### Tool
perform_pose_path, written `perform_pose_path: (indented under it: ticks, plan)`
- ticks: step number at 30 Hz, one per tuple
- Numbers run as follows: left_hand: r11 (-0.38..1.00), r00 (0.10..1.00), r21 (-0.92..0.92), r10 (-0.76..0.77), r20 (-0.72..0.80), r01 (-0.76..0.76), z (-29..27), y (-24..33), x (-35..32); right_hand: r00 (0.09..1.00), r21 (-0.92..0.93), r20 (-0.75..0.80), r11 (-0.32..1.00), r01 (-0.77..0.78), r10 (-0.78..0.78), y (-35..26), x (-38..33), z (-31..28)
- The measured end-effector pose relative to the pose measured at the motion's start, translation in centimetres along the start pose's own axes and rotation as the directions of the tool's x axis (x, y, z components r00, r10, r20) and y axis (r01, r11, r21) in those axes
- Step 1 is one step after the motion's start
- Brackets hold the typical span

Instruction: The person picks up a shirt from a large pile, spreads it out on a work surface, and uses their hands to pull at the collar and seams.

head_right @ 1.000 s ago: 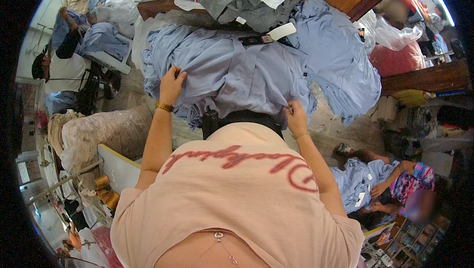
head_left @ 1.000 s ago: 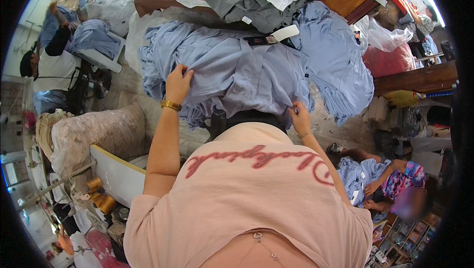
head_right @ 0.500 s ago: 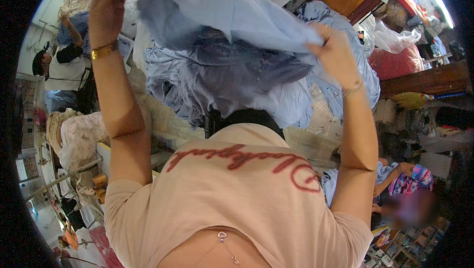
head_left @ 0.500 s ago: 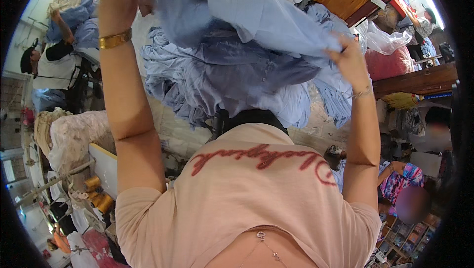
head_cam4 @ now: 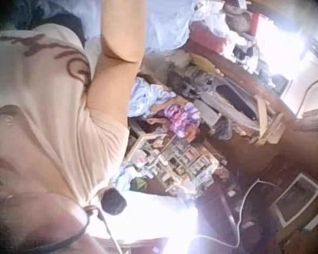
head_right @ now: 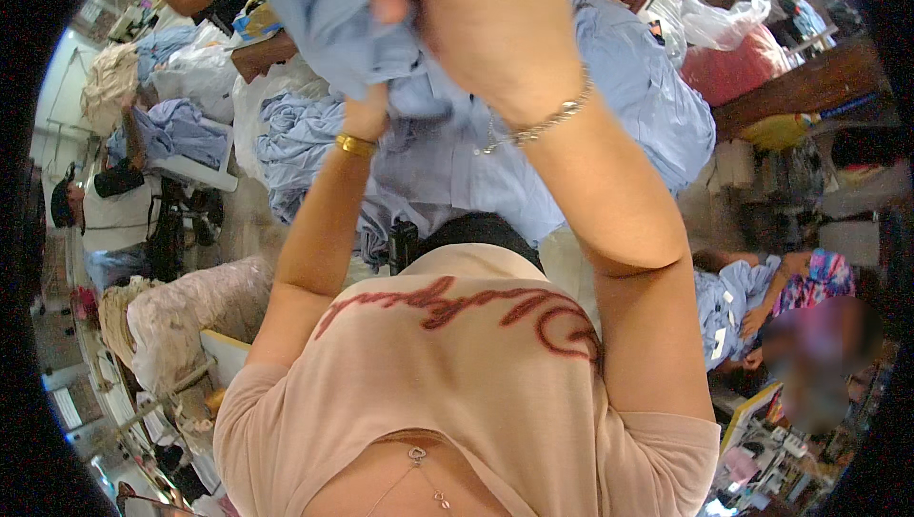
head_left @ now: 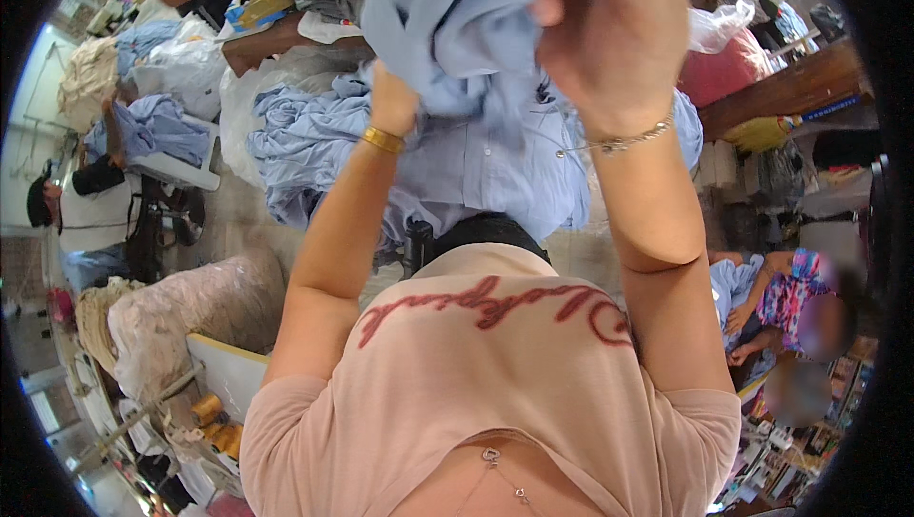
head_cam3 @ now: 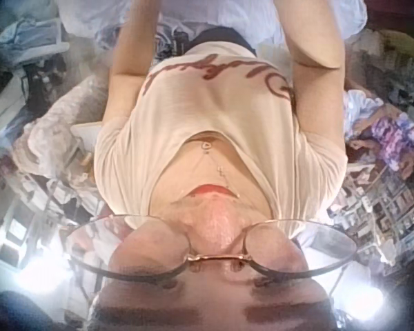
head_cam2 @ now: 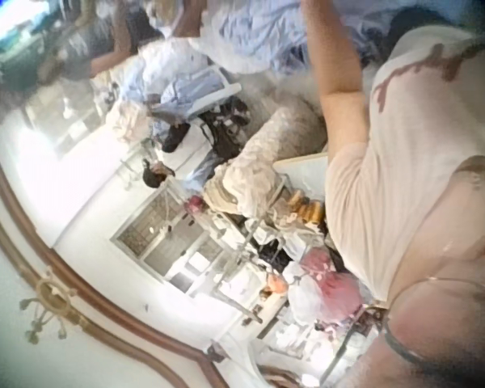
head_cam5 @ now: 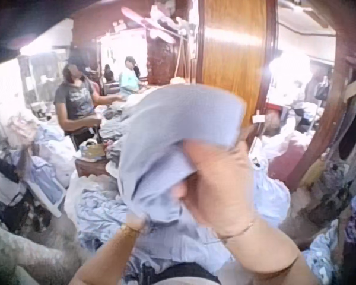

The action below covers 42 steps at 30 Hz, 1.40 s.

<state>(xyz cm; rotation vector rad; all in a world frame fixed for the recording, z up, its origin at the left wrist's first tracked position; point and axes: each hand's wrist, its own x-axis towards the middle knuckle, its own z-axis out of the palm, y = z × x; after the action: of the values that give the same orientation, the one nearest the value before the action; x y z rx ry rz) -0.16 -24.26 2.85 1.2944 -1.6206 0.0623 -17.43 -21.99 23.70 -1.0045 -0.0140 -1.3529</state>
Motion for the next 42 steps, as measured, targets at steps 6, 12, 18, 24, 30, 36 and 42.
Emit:
perform_pose_path:
  ticks: [6, 12, 18, 24, 30, 36, 42]
  plan:
    - [0.146, 0.828, -0.928, -0.514, 0.225, 0.343, -10.1, 1.5, 8.7, 0.944, -0.358, -0.327, 0.918, -0.172, 0.049, -4.6, -5.6, -8.7]
    - [0.642, 0.972, -0.739, -0.041, 0.231, 0.203, -8.6, 7.8, 8.3, 0.715, -0.648, -0.699, 0.426, -0.632, -0.002, -1.7, -17.4, -12.5]
    - [0.025, 0.614, -0.616, 0.058, 0.787, 0.787, -0.7, 14.5, 1.1, 0.861, -0.702, -0.497, 0.634, -0.323, -0.111, -1.9, -22.5, -10.1]
    - [-0.413, 0.3, -0.132, 0.372, 0.879, 0.901, 5.9, 19.6, -2.7, 0.793, -0.476, -0.599, 0.748, -0.463, 0.11, -7.8, -26.8, -10.1]
    - [-0.321, 0.06, 0.065, 0.366, 0.929, 0.945, 13.9, 24.3, -6.7, 0.55, -0.245, -0.828, 0.952, -0.181, -0.108, -13.7, -31.6, -11.2]
    - [-0.123, -0.004, 0.096, 0.596, 0.803, 0.988, 19.0, 28.3, -10.8, 0.411, -0.428, -0.871, 0.824, -0.37, -0.268, -20.2, -34.6, -14.9]
    - [-0.239, -0.005, 0.065, 0.245, 0.969, 0.969, 26.5, 34.5, -12.3, 0.563, -0.449, -0.818, 0.739, -0.503, -0.114, -25.8, -36.9, -20.0]
